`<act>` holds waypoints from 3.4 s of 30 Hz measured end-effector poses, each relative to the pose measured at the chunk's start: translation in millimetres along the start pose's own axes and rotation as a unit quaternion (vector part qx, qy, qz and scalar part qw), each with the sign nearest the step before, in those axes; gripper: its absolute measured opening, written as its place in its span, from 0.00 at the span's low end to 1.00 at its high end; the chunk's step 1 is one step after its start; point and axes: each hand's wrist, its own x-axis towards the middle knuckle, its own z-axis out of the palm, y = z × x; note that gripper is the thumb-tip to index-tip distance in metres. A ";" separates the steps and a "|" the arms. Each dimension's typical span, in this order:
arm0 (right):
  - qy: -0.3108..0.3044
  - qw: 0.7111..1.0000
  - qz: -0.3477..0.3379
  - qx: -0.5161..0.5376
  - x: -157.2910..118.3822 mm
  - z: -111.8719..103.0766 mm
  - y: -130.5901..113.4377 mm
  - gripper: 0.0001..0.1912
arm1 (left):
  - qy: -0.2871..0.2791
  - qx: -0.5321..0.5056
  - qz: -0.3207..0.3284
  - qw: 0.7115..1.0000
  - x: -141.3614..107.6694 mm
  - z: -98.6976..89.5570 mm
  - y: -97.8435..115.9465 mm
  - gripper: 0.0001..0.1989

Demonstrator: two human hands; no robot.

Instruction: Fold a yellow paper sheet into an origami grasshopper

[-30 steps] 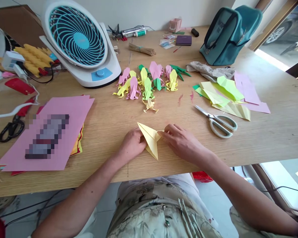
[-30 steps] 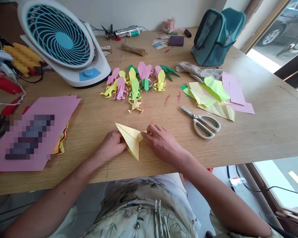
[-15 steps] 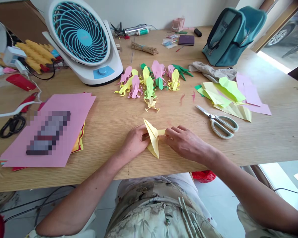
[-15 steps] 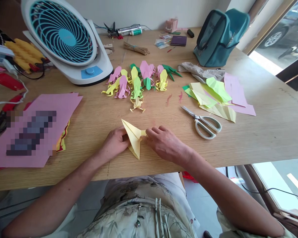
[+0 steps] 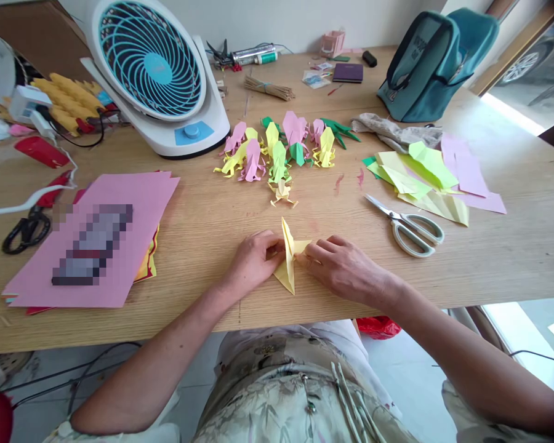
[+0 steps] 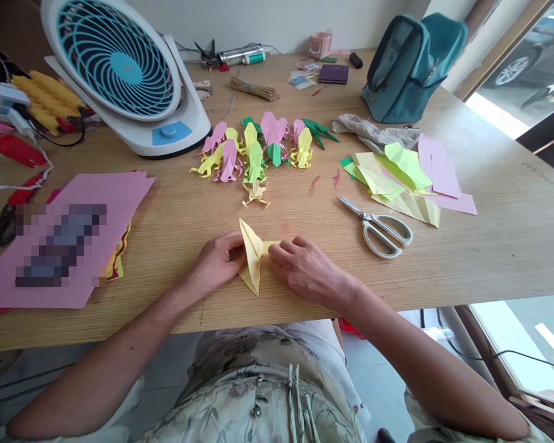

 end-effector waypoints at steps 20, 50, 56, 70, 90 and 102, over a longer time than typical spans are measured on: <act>0.113 0.980 0.061 0.149 -39.4 -4.0 -32.3 0.14 | -0.021 0.231 0.131 0.964 -32.5 0.8 8.7 0.13; -0.005 0.945 0.325 0.043 -0.8 29.3 -53.0 0.30 | -0.017 0.306 0.075 0.949 -26.7 39.7 35.7 0.15; -0.012 0.925 0.379 0.018 -17.2 31.8 -31.5 0.30 | -0.038 0.293 0.094 0.951 -32.5 42.0 24.0 0.23; 0.035 0.962 0.221 0.159 20.0 33.6 -38.0 0.34 | -0.068 0.232 0.050 0.969 -40.1 45.7 25.9 0.31; 0.007 0.950 0.314 0.005 -6.6 47.9 -2.0 0.36 | -0.091 0.274 0.039 0.956 -45.7 31.7 27.7 0.29; 0.009 0.942 0.336 0.013 -5.8 49.4 -1.2 0.35 | -0.056 0.342 -0.047 0.937 -58.5 10.4 18.6 0.35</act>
